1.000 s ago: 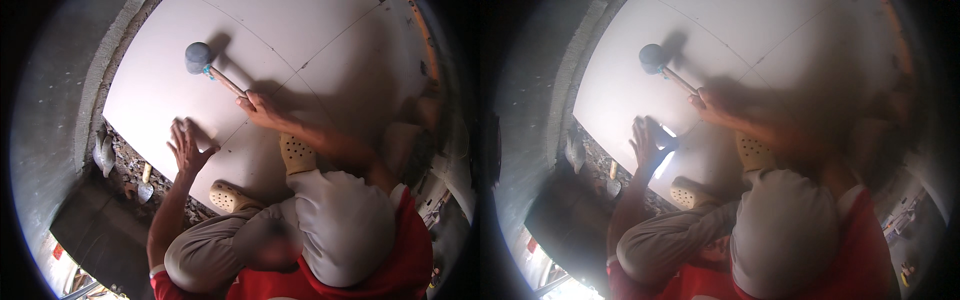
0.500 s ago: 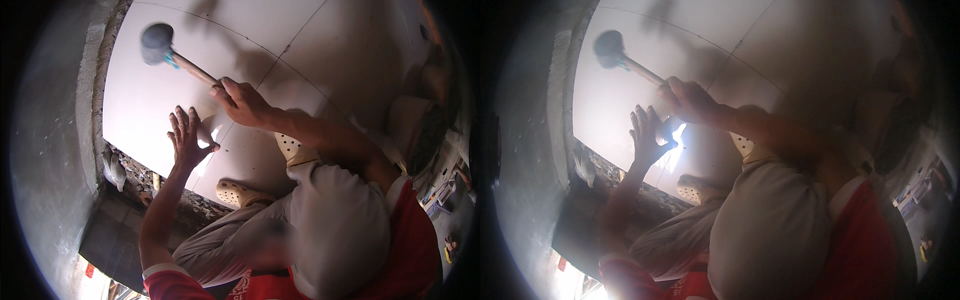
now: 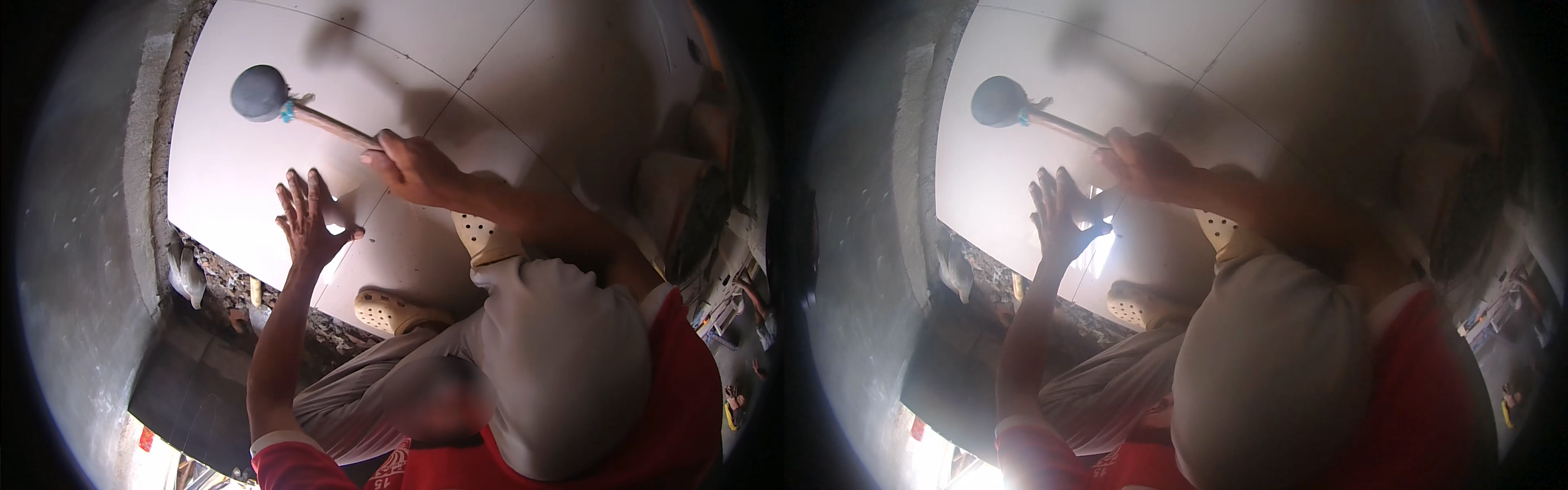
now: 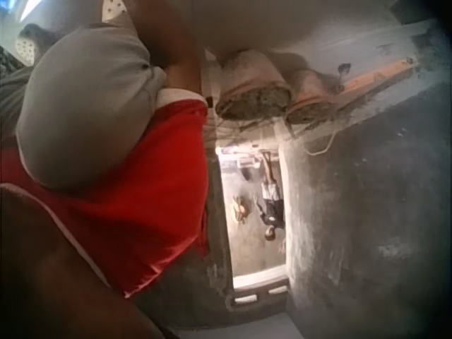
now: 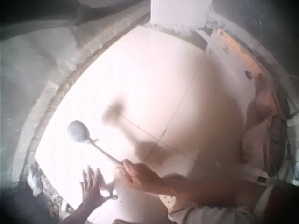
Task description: The person sits cross-legged on the floor and uses a rubber mallet to repeatedly tap a large white tile, securing it into place. The person holds the tile with one hand while striking it with the mallet in the other.
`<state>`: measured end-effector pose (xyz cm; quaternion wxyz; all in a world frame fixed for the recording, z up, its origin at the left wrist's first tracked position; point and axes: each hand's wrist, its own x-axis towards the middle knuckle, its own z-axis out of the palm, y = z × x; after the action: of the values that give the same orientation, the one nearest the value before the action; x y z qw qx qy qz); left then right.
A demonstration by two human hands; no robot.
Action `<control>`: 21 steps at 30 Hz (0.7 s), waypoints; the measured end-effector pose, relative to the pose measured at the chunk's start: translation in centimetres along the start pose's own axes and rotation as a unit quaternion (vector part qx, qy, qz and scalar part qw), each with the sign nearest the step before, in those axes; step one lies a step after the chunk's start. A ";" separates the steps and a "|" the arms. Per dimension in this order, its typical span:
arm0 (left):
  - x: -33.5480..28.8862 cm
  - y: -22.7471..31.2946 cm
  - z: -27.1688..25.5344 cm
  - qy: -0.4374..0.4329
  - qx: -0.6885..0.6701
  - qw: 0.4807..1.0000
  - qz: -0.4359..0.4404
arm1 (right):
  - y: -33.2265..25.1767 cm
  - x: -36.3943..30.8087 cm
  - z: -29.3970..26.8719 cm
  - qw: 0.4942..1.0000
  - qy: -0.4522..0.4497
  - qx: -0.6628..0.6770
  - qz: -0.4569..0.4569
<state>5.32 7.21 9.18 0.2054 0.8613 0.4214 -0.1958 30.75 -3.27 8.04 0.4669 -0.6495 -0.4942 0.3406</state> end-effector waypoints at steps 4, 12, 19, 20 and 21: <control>3.8 5.4 0.3 0.088 -0.059 0.994 0.004 | 1.0 -2.1 -3.0 0.999 0.042 -0.018 -0.010; 13.2 18.1 0.9 0.190 -0.058 0.980 -0.013 | 5.8 -6.4 -13.1 0.944 0.162 -0.121 0.261; 12.8 17.0 2.2 0.286 -0.056 0.956 0.023 | 6.4 -7.1 -14.7 0.948 0.224 -0.097 0.202; 12.5 16.5 2.3 0.263 -0.072 0.962 0.023 | 6.2 -7.2 -14.3 0.957 0.211 -0.086 0.181; 11.7 15.7 2.5 0.254 -0.064 0.965 0.015 | 6.0 -7.4 -13.9 0.960 0.196 -0.085 0.181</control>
<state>24.21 4.67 4.08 0.1487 0.8739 0.4588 0.0601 43.22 -14.63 6.85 0.4281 -0.8193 -0.2946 0.2421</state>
